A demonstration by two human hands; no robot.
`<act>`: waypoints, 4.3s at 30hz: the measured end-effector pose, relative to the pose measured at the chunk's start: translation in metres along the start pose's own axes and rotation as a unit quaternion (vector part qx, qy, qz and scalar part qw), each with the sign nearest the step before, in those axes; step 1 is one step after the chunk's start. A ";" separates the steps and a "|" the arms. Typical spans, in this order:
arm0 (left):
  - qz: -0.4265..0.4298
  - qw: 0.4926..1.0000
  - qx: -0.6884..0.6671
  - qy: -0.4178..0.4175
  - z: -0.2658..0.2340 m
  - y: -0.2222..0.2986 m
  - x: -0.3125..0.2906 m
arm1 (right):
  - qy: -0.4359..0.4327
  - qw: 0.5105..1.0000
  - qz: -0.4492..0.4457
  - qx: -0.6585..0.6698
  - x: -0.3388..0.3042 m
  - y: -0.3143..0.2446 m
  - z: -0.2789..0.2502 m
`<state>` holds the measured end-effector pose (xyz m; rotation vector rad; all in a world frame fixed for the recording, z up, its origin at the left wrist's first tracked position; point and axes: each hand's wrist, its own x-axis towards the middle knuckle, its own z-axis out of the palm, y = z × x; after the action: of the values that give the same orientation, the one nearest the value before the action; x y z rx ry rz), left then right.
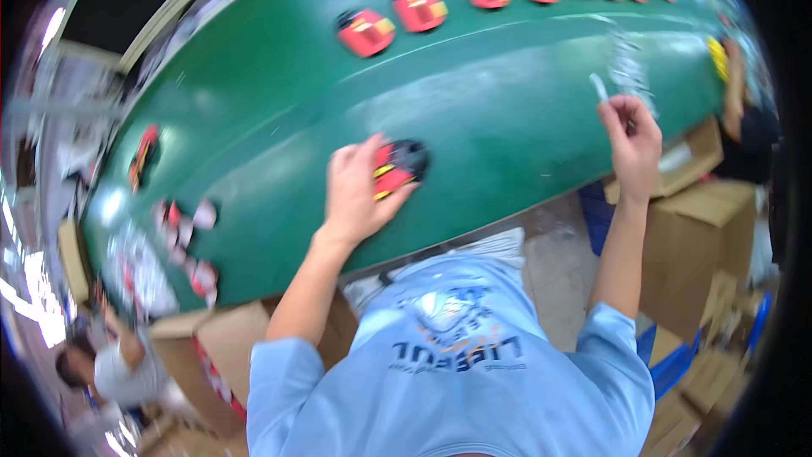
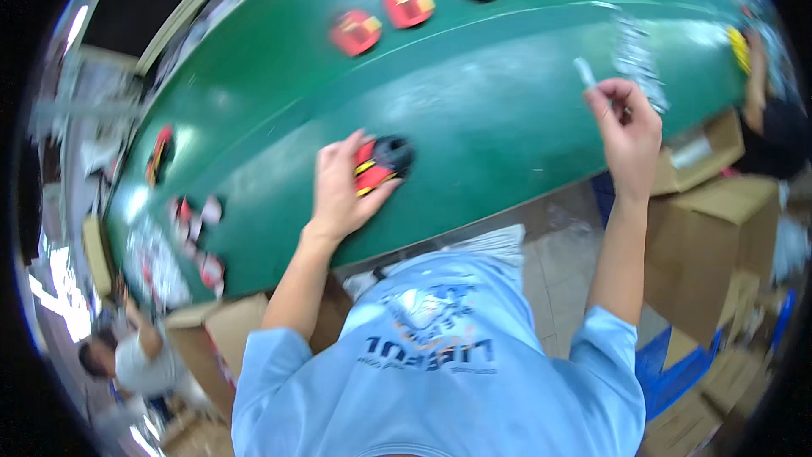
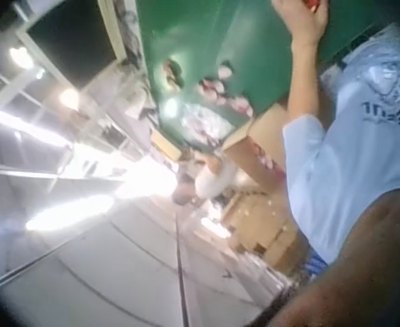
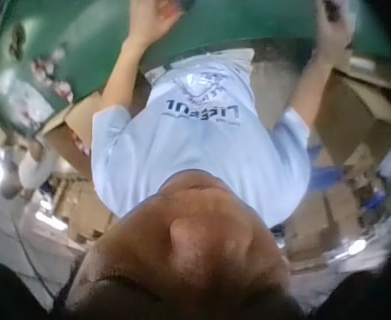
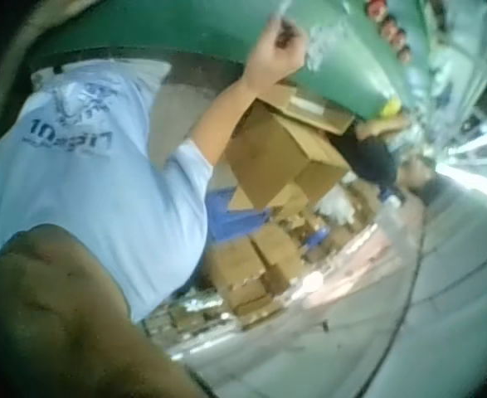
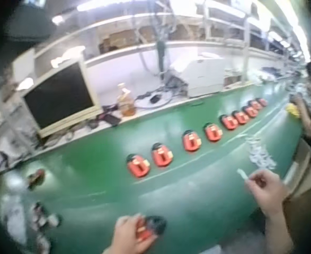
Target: The person assembles computer mice by picking up mouse components and covers, attaching and pressing the covers onto the mouse bodies by hand, and placing the assembled units on the conveyor belt.
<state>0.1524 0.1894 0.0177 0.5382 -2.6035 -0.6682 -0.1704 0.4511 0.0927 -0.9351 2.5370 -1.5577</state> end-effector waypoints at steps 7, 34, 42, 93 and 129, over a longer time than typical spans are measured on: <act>0.007 0.998 -0.027 0.057 0.019 0.009 -0.007 | -0.233 0.944 -0.231 0.032 -0.056 -0.067 0.161; 0.079 0.991 0.061 0.087 0.022 0.007 -0.005 | -0.384 0.862 -0.297 -0.144 -0.076 -0.083 0.140; 0.073 0.992 0.027 0.096 0.022 0.002 -0.009 | -0.402 0.839 -0.324 -0.173 -0.088 -0.078 0.151; 0.031 0.998 -0.058 -0.005 -0.017 -0.013 -0.018 | -0.358 0.886 -0.278 -0.101 -0.039 -0.057 0.163; 0.060 0.998 -0.031 -0.003 -0.016 -0.010 -0.008 | -0.365 0.848 -0.376 -0.077 -0.031 -0.036 0.181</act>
<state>0.1691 0.1792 0.0227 0.3572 -2.5875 -0.7092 -0.0705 0.3092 0.0221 -2.2014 1.8135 -0.7570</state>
